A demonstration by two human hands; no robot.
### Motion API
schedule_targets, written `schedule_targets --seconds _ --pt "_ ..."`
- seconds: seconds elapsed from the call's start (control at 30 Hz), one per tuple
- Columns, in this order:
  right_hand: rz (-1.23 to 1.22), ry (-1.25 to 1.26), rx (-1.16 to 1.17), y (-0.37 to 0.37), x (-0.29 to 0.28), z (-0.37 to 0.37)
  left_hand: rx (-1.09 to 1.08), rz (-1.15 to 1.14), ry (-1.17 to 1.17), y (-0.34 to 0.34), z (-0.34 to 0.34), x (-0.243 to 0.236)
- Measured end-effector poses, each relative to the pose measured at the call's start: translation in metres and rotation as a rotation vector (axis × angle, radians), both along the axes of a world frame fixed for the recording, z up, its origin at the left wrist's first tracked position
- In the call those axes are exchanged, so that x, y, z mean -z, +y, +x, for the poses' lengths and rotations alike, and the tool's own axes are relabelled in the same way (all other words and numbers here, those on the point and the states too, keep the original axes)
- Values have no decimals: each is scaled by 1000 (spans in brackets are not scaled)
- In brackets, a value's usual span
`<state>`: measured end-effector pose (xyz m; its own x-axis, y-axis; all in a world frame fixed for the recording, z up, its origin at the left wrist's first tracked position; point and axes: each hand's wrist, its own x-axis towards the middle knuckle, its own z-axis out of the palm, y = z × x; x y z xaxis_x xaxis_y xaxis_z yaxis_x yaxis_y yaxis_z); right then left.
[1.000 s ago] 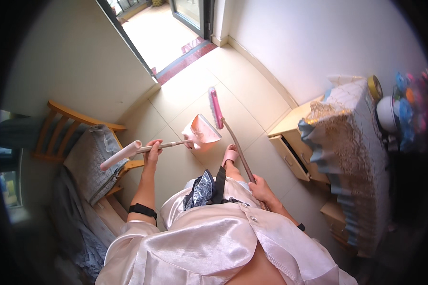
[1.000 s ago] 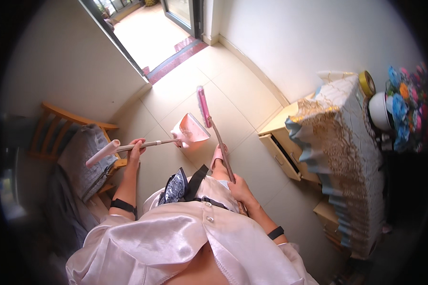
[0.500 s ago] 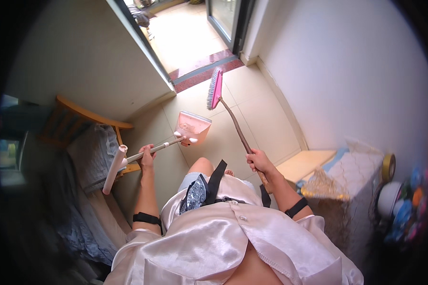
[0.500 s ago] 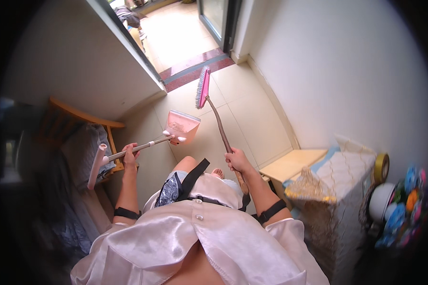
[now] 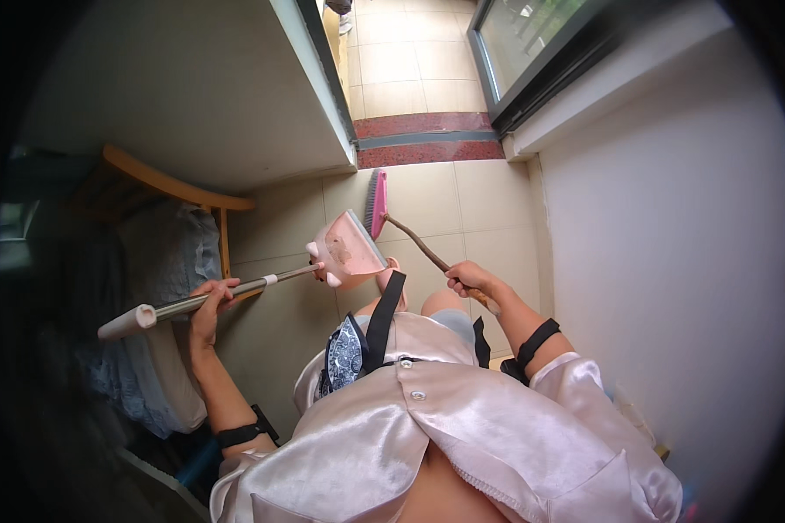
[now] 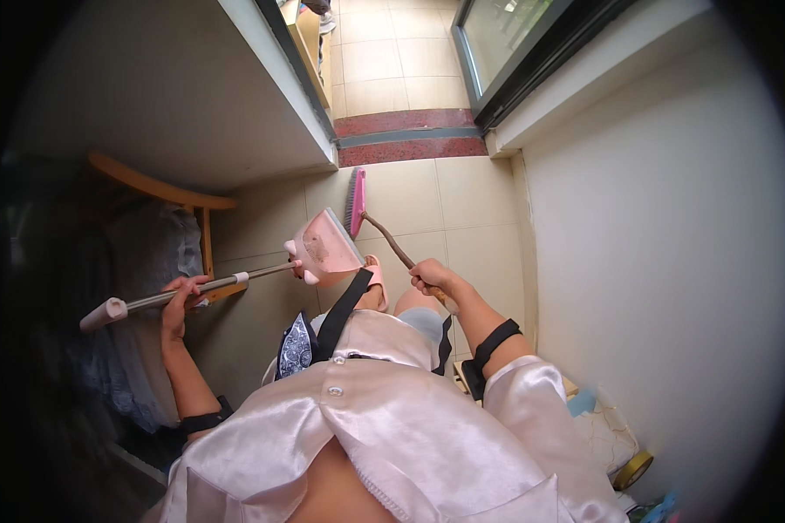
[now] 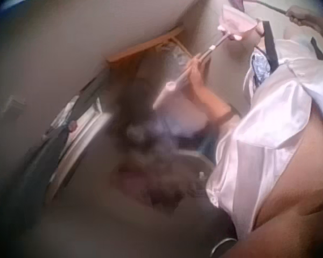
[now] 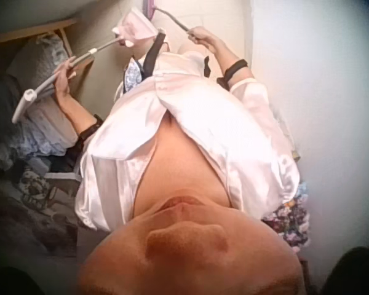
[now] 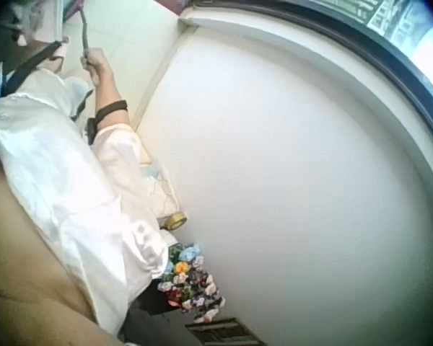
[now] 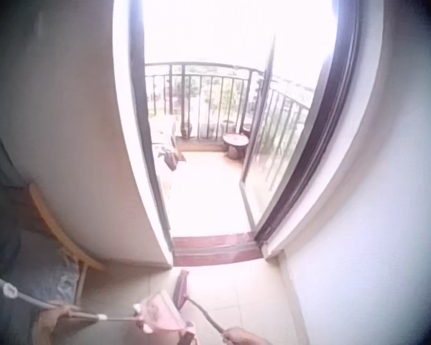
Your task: The person sweeps a tiled floor using a pink broom and dustpan, moving debris into the dustpan. The person works around furniture and then sweeps the balcony area near potted plants.
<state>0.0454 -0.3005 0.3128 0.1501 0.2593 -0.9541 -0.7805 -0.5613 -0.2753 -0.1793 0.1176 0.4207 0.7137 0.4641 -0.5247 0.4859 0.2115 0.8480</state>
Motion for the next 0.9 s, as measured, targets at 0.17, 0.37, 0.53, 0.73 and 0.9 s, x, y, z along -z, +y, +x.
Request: schedule_targets --seconds 0.17,0.37,0.53,0.73,0.9 --pt "53 42 -204 6 35 88 37 158 61 -28 44 -40" --pt "73 309 51 47 43 158 24 149 91 -10 88 -42" --pt "36 271 178 56 29 179 -5 124 44 14 68 -14" --pt "-125 -309 -134 140 -2 156 -105 -31 -90 61 -7 47" --pt "-288 -813 -538 213 -28 90 -134 -125 -225 108 -66 82"
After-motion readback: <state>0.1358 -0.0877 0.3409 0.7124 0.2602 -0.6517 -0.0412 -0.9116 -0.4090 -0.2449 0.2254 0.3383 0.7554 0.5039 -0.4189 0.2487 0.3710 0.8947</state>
